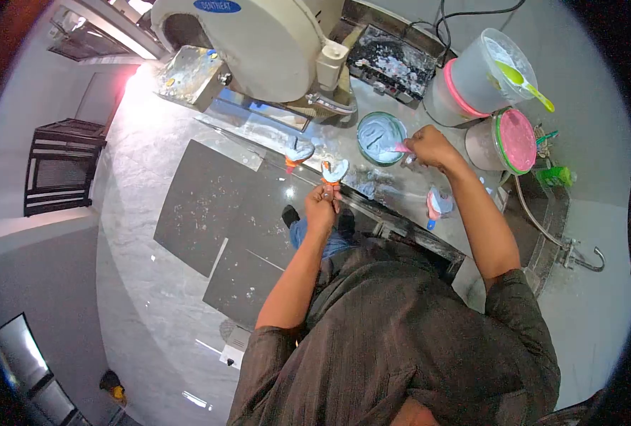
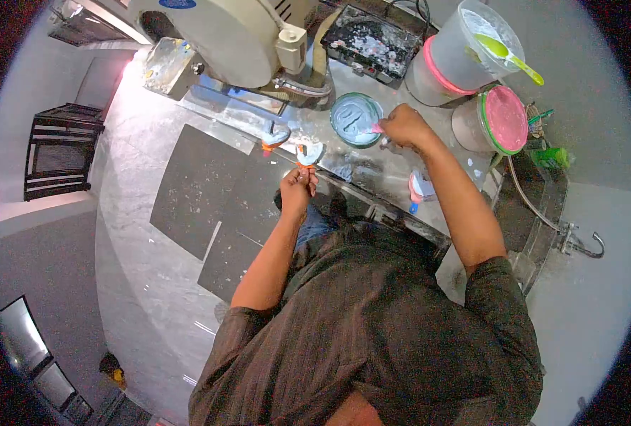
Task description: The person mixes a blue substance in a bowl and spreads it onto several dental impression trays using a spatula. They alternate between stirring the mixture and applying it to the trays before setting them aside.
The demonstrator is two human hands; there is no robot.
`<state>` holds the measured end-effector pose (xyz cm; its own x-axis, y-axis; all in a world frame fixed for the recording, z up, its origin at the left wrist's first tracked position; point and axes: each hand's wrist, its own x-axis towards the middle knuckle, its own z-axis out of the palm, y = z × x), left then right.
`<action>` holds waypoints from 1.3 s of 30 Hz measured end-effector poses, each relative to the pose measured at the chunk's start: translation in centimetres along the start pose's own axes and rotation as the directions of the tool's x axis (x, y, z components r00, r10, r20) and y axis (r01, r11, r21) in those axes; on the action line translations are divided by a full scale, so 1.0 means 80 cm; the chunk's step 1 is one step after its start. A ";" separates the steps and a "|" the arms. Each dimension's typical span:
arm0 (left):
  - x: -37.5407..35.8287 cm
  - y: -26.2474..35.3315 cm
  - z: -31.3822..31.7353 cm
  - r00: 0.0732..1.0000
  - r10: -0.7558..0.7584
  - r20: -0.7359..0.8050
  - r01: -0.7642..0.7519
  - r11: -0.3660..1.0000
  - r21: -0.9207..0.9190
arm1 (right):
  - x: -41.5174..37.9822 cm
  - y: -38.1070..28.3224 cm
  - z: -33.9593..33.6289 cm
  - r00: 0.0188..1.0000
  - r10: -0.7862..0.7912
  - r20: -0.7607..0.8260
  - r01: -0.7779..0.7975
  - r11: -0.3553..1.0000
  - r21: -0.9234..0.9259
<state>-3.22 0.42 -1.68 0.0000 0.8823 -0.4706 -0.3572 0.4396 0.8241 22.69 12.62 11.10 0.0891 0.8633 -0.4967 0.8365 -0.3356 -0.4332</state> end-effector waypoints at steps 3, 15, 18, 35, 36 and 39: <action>0.010 0.004 -0.005 0.998 -0.036 0.056 0.035 0.999 0.013 | 0.007 0.000 0.003 0.993 0.047 0.106 -0.062 0.988 0.143; 0.035 0.025 -0.033 0.931 -0.217 0.293 0.174 0.971 0.166 | -0.001 -0.003 0.001 0.966 0.202 0.163 -0.250 0.887 0.387; 0.041 0.032 -0.044 0.890 -0.294 0.348 0.223 0.947 0.231 | -0.013 -0.001 0.004 0.994 0.097 0.040 -0.105 0.936 0.335; 0.016 0.216 0.093 0.795 -0.060 0.603 0.021 0.997 0.071 | -0.199 -0.159 -0.066 0.991 0.127 -0.043 -0.131 0.984 -0.117; 0.027 0.215 0.104 0.779 -0.060 0.624 0.041 0.998 0.045 | -0.202 -0.151 -0.058 0.988 0.139 -0.063 -0.145 0.984 -0.105; 0.052 0.232 0.126 0.689 -0.118 0.715 -0.192 0.922 0.336 | -0.202 -0.127 -0.043 0.844 -0.426 -0.326 0.251 0.850 -0.462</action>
<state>-0.43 13.92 14.85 0.7102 0.6762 -0.1957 -0.0151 0.2925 0.9561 14.62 3.39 26.13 -0.1051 0.9944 0.0101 0.9838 0.1055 -0.1453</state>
